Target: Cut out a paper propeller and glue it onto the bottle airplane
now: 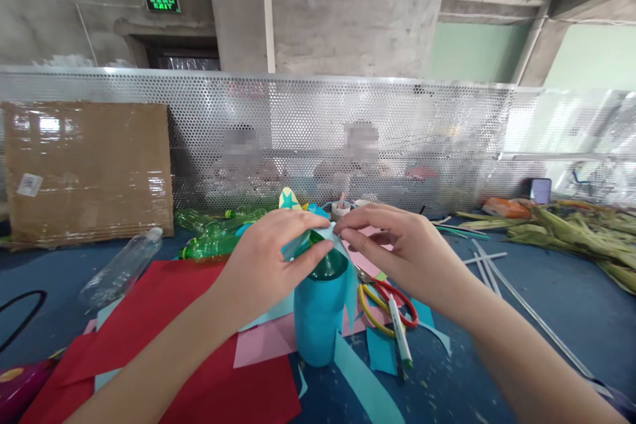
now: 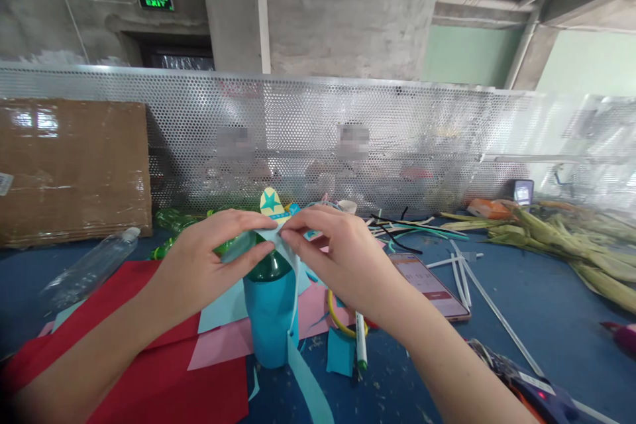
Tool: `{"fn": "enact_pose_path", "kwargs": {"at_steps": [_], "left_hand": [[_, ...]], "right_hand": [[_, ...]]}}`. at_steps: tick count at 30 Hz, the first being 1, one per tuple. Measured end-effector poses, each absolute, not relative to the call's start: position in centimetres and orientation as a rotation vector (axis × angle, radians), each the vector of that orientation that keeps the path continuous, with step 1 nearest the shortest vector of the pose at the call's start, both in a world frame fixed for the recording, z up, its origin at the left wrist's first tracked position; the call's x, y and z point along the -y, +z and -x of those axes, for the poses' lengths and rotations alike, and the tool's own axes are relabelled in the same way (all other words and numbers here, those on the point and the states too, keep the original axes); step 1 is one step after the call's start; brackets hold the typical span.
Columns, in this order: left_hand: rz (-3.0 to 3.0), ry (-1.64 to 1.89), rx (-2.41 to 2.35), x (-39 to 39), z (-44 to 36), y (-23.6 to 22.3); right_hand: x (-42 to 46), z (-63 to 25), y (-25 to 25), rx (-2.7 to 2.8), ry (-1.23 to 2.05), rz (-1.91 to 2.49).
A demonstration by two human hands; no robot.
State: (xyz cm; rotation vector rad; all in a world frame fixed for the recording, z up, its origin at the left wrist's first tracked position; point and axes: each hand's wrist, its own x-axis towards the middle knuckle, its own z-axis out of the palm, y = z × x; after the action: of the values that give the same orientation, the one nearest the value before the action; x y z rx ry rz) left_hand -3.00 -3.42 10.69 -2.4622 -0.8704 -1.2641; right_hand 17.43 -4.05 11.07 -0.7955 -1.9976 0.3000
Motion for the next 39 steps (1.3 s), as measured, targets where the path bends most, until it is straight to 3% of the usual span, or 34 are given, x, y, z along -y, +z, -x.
{"fn": "enact_pose_path", "kwargs": {"at_steps": [6, 13, 39], "left_hand": [[2.5, -1.242, 0.985, 3.6, 3.2, 11.2], [2.616, -1.18, 0.853, 3.4, 4.1, 11.7], [2.366, -1.221, 0.911, 4.9, 2.8, 11.3]], "right_hand": [[3.6, -17.1, 10.6, 1.929, 0.384, 0.74], [3.9, -16.7, 10.7, 1.932, 0.175, 0.689], [3.2, -16.7, 10.3, 1.914, 0.448, 0.645]]}}
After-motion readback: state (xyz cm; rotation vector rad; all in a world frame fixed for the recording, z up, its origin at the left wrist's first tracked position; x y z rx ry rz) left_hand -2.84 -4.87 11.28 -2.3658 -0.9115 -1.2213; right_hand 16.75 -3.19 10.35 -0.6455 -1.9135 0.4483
